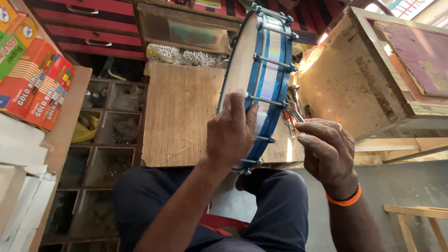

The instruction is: The person uses a wrench to tighten bolts on the rim of a drum, rotating the instrument to access each rod.

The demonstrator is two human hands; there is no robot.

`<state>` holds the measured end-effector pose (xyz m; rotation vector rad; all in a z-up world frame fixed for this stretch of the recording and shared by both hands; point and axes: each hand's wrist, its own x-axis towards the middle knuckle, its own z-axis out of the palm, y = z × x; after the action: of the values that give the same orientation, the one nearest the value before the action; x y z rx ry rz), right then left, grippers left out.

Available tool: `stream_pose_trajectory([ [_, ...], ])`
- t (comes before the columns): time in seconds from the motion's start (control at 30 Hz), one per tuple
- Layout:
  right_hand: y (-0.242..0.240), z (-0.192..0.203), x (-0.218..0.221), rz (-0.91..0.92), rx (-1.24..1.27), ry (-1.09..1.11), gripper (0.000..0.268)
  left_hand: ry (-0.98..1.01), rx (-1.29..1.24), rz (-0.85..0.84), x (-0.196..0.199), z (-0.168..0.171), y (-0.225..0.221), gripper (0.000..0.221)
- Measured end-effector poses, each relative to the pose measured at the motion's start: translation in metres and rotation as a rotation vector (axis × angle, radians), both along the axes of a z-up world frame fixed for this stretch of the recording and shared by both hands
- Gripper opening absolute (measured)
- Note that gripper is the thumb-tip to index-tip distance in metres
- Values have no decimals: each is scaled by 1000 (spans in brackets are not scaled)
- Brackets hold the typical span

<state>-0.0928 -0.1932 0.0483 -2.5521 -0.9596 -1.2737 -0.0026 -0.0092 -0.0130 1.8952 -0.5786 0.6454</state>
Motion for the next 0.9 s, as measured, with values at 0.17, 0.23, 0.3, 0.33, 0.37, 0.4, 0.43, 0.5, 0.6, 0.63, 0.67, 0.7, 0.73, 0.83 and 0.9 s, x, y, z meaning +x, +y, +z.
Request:
stream_pose_trajectory([
  [0.17,2,-3,12,-19,-180,-18,20,-8,-17,-9,5,4,-1,32],
  [0.23,3,-4,14,4,-335,-52,15,-3,-15,-20,7,3,-2,32],
  [0.3,2,-1,19,41,-325,-53,11,0,-9,-28,10,3,-2,33],
  [0.33,2,1,21,58,-319,-51,9,-7,-9,-28,10,2,-2,33],
  [0.37,-2,5,26,-63,-192,66,9,-13,-8,-29,11,1,-1,34],
  [0.4,-6,9,30,-183,-60,184,15,-19,-6,-30,10,-1,1,34],
  [0.43,-11,13,34,-14,352,328,6,-3,-9,-36,9,-2,2,33],
  [0.5,-24,16,54,213,929,592,4,26,-8,-56,7,-5,8,32],
  [0.6,-37,1,81,398,1320,881,6,-4,-8,-55,7,-5,16,32],
  [0.63,-37,-11,86,466,1401,914,8,-8,-13,-59,8,-5,18,32],
  [0.67,-38,-21,91,536,1480,954,9,-8,-18,-57,9,-5,20,32],
  [0.7,-39,-31,96,493,1511,1013,11,-8,-23,-55,9,-6,21,32],
  [0.73,-40,-40,98,442,1552,1064,13,11,-17,-54,8,-7,22,32],
  [0.83,-43,-45,101,402,1656,1136,17,36,-9,-59,8,-5,20,32],
  [0.9,-44,-30,102,409,1622,991,15,21,-18,-46,9,-3,19,34],
])
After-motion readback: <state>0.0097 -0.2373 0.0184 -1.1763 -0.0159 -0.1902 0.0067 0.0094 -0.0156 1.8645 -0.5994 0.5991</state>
